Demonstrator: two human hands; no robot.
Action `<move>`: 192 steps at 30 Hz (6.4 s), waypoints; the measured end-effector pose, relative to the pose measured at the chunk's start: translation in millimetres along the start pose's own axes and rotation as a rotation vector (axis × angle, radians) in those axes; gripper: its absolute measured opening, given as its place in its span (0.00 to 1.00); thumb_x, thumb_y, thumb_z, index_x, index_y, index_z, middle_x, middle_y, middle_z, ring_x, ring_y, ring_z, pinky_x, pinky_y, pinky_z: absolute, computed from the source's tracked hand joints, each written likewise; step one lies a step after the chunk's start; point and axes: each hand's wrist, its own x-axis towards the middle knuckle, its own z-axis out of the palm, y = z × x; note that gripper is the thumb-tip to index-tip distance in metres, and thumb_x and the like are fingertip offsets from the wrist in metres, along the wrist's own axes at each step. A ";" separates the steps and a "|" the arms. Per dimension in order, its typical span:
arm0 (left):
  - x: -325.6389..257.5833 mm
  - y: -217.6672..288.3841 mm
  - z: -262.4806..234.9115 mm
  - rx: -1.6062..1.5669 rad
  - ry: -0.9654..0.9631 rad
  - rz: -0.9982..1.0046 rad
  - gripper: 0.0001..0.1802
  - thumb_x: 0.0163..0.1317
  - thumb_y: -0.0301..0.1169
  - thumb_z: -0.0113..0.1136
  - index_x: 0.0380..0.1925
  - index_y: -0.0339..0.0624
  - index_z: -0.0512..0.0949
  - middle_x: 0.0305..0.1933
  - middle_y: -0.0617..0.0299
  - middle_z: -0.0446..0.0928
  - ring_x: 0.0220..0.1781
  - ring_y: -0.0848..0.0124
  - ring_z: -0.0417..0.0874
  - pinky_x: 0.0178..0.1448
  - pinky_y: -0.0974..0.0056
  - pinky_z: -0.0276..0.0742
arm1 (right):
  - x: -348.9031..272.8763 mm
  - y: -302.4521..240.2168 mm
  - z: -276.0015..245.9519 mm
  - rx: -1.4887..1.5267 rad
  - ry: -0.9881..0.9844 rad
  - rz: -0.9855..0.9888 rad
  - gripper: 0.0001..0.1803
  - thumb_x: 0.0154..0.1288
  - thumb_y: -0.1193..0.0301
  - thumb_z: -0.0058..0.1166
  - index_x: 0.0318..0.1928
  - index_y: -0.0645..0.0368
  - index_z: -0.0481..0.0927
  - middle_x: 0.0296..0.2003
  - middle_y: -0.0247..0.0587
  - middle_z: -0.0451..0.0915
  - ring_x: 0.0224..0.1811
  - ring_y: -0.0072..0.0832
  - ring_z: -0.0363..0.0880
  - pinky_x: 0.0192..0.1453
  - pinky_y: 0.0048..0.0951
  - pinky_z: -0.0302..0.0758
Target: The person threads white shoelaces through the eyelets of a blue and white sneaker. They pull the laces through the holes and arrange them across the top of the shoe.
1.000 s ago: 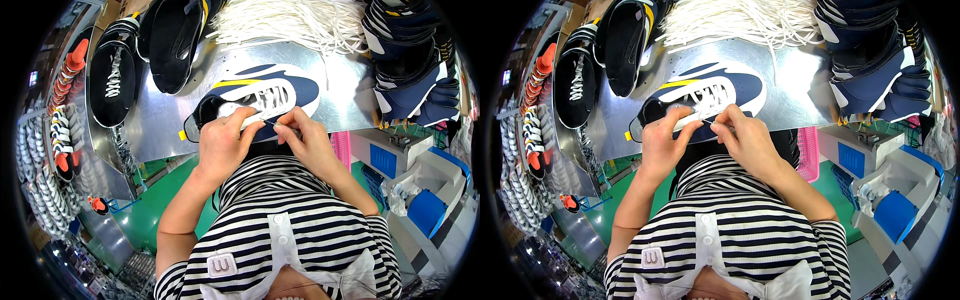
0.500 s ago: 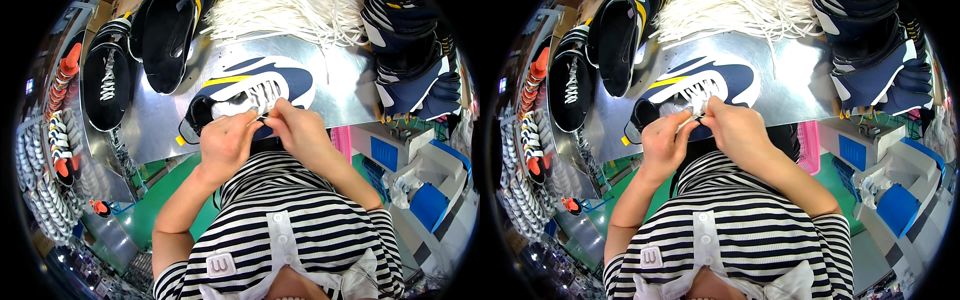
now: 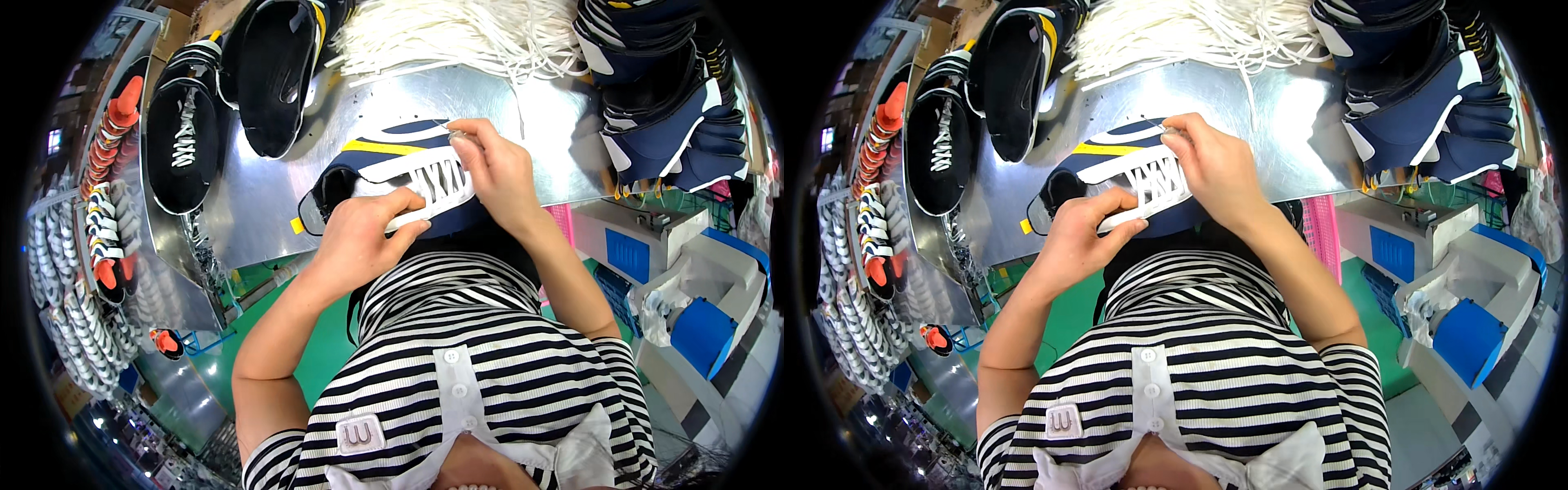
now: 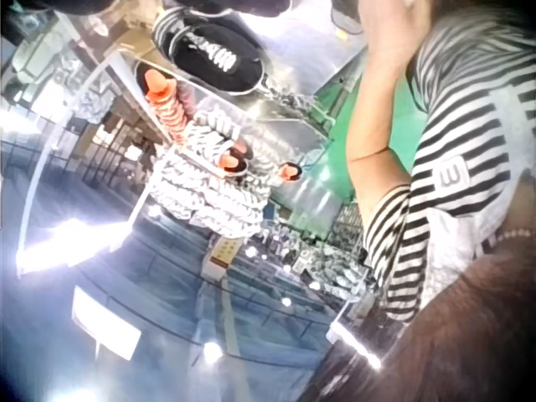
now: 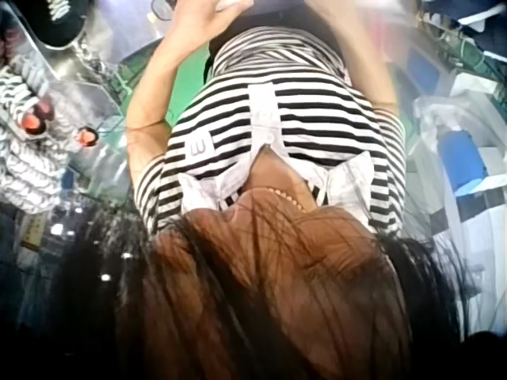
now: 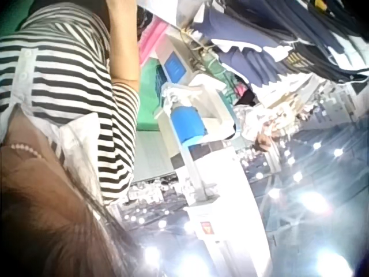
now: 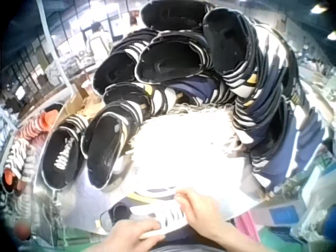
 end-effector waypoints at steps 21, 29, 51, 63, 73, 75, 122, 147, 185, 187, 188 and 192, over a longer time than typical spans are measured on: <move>-99.8 -37.4 -2.5 -1.524 0.619 -0.065 0.38 0.60 0.36 0.65 0.68 0.37 0.63 0.63 0.51 0.74 0.65 0.56 0.76 0.66 0.53 0.75 | 7.9 -36.6 33.3 0.747 -0.442 0.367 0.11 0.69 0.71 0.59 0.48 0.62 0.79 0.33 0.32 0.84 0.39 0.11 0.73 0.40 0.21 0.71; -25.0 -137.5 -159.8 0.582 0.801 -0.383 0.23 0.64 0.38 0.64 0.49 0.28 0.74 0.46 0.41 0.79 0.44 0.48 0.83 0.47 0.52 0.79 | 80.7 9.6 50.5 -0.366 -0.010 -0.100 0.14 0.57 0.69 0.63 0.46 0.48 0.83 0.26 0.43 0.83 0.26 0.42 0.83 0.31 0.41 0.76; 9.5 -183.5 -88.9 0.123 0.823 -0.320 0.17 0.56 0.38 0.72 0.31 0.36 0.77 0.43 0.52 0.77 0.45 0.61 0.78 0.53 0.61 0.74 | 26.7 -115.7 24.4 0.910 -1.087 0.087 0.06 0.67 0.74 0.60 0.41 0.61 0.79 0.39 0.35 0.80 0.44 0.24 0.78 0.51 0.25 0.73; 38.7 9.4 40.6 0.385 0.540 0.097 0.17 0.52 0.25 0.63 0.44 0.38 0.79 0.48 0.55 0.79 0.50 0.55 0.78 0.55 0.52 0.69 | -30.4 -66.4 -52.4 1.176 -0.407 0.598 0.04 0.69 0.75 0.55 0.42 0.61 0.74 0.30 0.38 0.77 0.20 0.11 0.60 0.21 0.13 0.55; 28.3 -40.7 -103.7 0.745 0.108 0.001 0.13 0.62 0.35 0.64 0.38 0.34 0.79 0.36 0.54 0.81 0.38 0.54 0.81 0.42 0.57 0.76 | 12.8 -44.0 33.1 1.095 -0.408 0.691 0.08 0.72 0.67 0.55 0.40 0.59 0.74 0.28 0.31 0.77 0.16 0.09 0.58 0.18 0.14 0.53; 37.5 -50.7 -113.7 0.474 -0.043 -0.133 0.29 0.67 0.54 0.57 0.33 0.33 0.80 0.23 0.58 0.78 0.25 0.66 0.79 0.33 0.63 0.74 | 22.2 -42.2 41.4 1.025 -0.454 0.694 0.08 0.72 0.67 0.55 0.40 0.59 0.74 0.28 0.31 0.77 0.16 0.09 0.58 0.19 0.14 0.54; 6.9 2.4 -6.6 0.163 0.513 0.120 0.12 0.66 0.28 0.62 0.47 0.34 0.82 0.42 0.54 0.84 0.41 0.63 0.86 0.45 0.64 0.80 | 24.1 -58.7 27.7 -0.008 -0.301 0.142 0.07 0.70 0.75 0.52 0.43 0.64 0.70 0.30 0.55 0.82 0.34 0.51 0.83 0.38 0.41 0.78; 1.7 -22.0 -33.7 0.176 0.319 0.028 0.11 0.60 0.29 0.67 0.41 0.37 0.82 0.30 0.52 0.83 0.30 0.59 0.84 0.35 0.62 0.77 | 8.8 -17.0 23.4 0.357 -0.354 0.289 0.08 0.67 0.67 0.62 0.36 0.60 0.83 0.26 0.23 0.77 0.26 0.12 0.69 0.30 0.16 0.64; 64.8 -16.9 -19.9 0.279 0.277 -0.160 0.15 0.63 0.43 0.64 0.29 0.43 0.84 0.24 0.58 0.82 0.24 0.56 0.81 0.30 0.58 0.74 | 40.6 -5.2 5.6 0.343 -0.156 0.218 0.13 0.69 0.66 0.56 0.44 0.63 0.74 0.31 0.48 0.83 0.32 0.45 0.83 0.39 0.38 0.77; 67.4 -16.9 -20.0 0.262 0.277 -0.186 0.15 0.63 0.42 0.64 0.28 0.43 0.84 0.23 0.59 0.82 0.22 0.58 0.81 0.29 0.59 0.73 | 28.9 -6.7 -2.7 0.291 -0.245 0.197 0.10 0.69 0.68 0.55 0.40 0.63 0.73 0.29 0.47 0.83 0.30 0.44 0.83 0.36 0.39 0.76; 67.4 -17.5 -18.9 0.264 0.281 -0.187 0.15 0.64 0.42 0.63 0.28 0.43 0.84 0.23 0.59 0.82 0.22 0.58 0.81 0.28 0.60 0.73 | 23.7 -5.3 -4.3 0.290 -0.274 0.195 0.10 0.69 0.68 0.55 0.40 0.63 0.74 0.28 0.47 0.82 0.30 0.44 0.83 0.36 0.39 0.75; 69.1 -14.4 -19.1 0.297 0.291 -0.215 0.15 0.64 0.42 0.63 0.27 0.42 0.84 0.22 0.60 0.82 0.21 0.59 0.80 0.28 0.60 0.73 | 22.1 -3.5 -3.8 0.247 -0.336 0.223 0.10 0.70 0.70 0.55 0.39 0.65 0.74 0.28 0.43 0.82 0.31 0.33 0.83 0.37 0.31 0.77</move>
